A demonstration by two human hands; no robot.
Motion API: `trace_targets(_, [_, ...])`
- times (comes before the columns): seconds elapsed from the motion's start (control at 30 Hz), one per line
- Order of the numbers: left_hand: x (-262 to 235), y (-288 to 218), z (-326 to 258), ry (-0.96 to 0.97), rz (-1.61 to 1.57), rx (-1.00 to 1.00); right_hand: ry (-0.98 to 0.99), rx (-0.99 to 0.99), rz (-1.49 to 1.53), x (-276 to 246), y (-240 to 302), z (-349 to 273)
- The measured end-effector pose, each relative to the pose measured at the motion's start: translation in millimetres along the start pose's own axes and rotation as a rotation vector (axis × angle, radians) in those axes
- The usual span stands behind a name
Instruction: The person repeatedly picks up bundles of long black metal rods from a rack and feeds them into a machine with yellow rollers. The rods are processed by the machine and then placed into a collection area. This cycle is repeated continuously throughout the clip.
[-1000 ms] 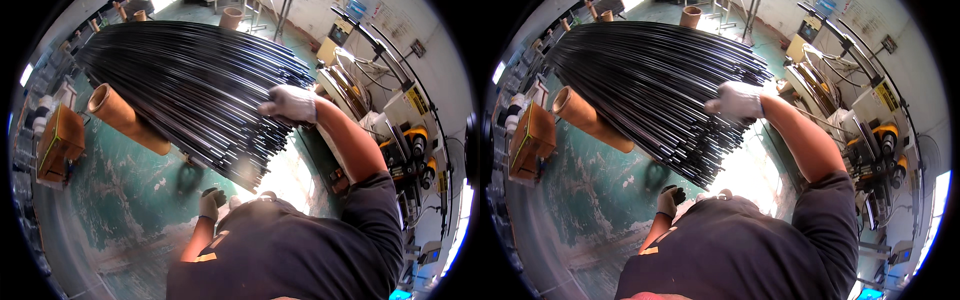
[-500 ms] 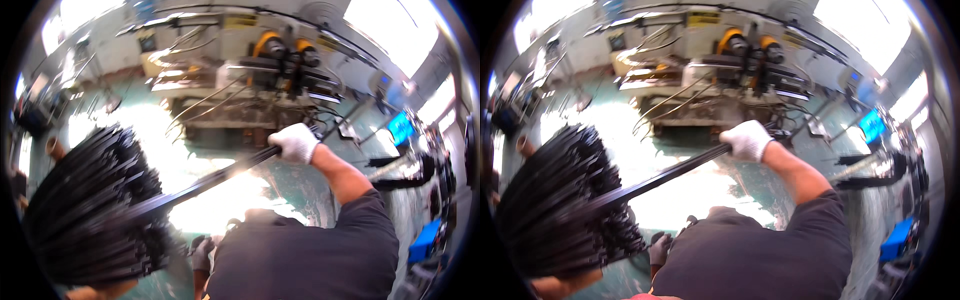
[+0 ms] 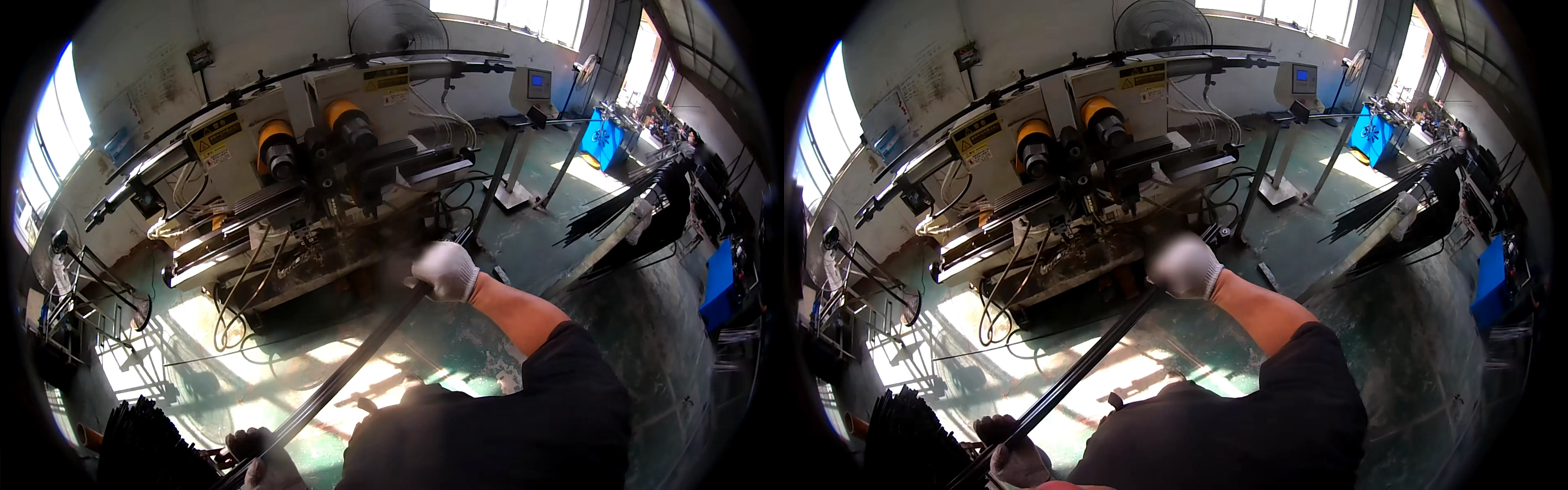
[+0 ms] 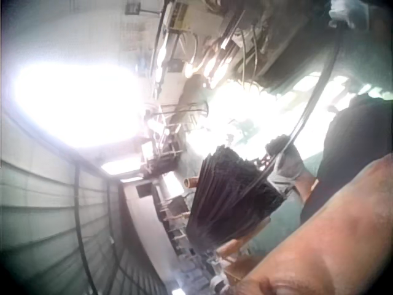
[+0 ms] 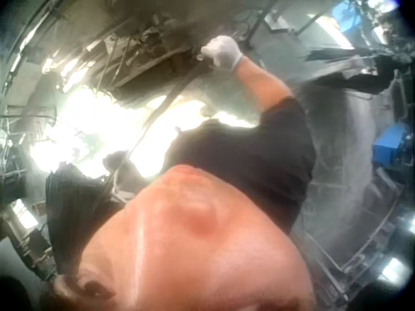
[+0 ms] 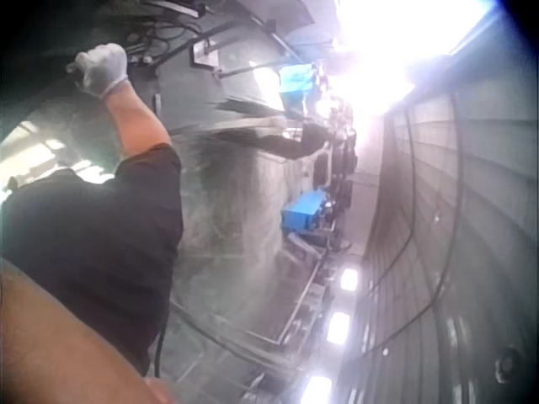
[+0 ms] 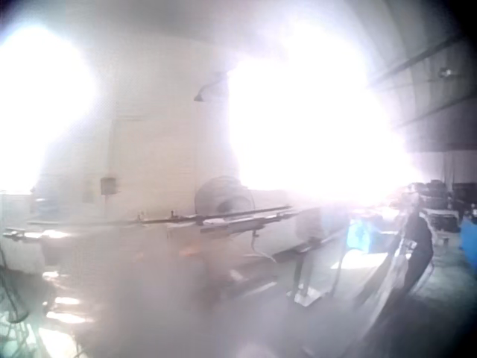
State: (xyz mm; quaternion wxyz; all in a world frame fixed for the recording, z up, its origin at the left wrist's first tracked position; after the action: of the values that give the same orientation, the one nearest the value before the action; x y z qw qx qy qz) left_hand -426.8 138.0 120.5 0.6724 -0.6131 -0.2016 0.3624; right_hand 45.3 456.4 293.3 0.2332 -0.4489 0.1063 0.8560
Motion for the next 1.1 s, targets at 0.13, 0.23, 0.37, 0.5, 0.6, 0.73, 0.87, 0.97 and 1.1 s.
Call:
trace_targets(0.13, [77,-2,-18,0.038,-0.851,-0.308,0.092,0.169,0.024,28,-110,-69])
trace_targets(0.23, [119,-62,-18,0.104,-1.269,-0.382,0.221,0.354,-0.082,42,-202,-131])
trace_targets(0.37, [118,-141,49,0.105,-1.13,-0.143,0.319,0.773,-0.337,37,-301,-193])
trace_targets(0.5, [147,-168,103,0.093,-1.166,-0.113,-0.023,0.595,-0.188,60,-257,-161])
trace_targets(0.6, [189,-173,145,0.225,-1.142,-0.133,0.021,0.769,-0.166,98,-260,-146])
trace_targets(0.73, [183,-180,228,0.259,-1.194,-0.12,-0.315,1.108,-0.395,89,-296,-140])
trace_targets(0.87, [211,-144,293,0.362,-1.102,-0.058,-0.958,1.805,0.971,178,-265,-138])
trace_targets(0.97, [266,-99,324,0.381,-1.063,-0.175,-0.991,0.9,2.505,237,-156,17])
trace_targets(1.1, [310,-87,367,0.667,-1.126,-0.236,-1.181,1.221,2.248,290,-149,86])
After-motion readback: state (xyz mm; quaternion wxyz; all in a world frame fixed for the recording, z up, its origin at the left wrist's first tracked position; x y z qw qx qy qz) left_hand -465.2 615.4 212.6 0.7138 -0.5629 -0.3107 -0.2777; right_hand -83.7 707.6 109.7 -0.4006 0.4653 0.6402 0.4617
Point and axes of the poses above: each hand's wrist, its own z-axis towards the middle knuckle, its own x-axis out of the palm, y = z × x, the point moved 9 cm from there along z, towards the middle knuckle, and after that the axes turned 4 degrees about z, right-handed, at the moved point
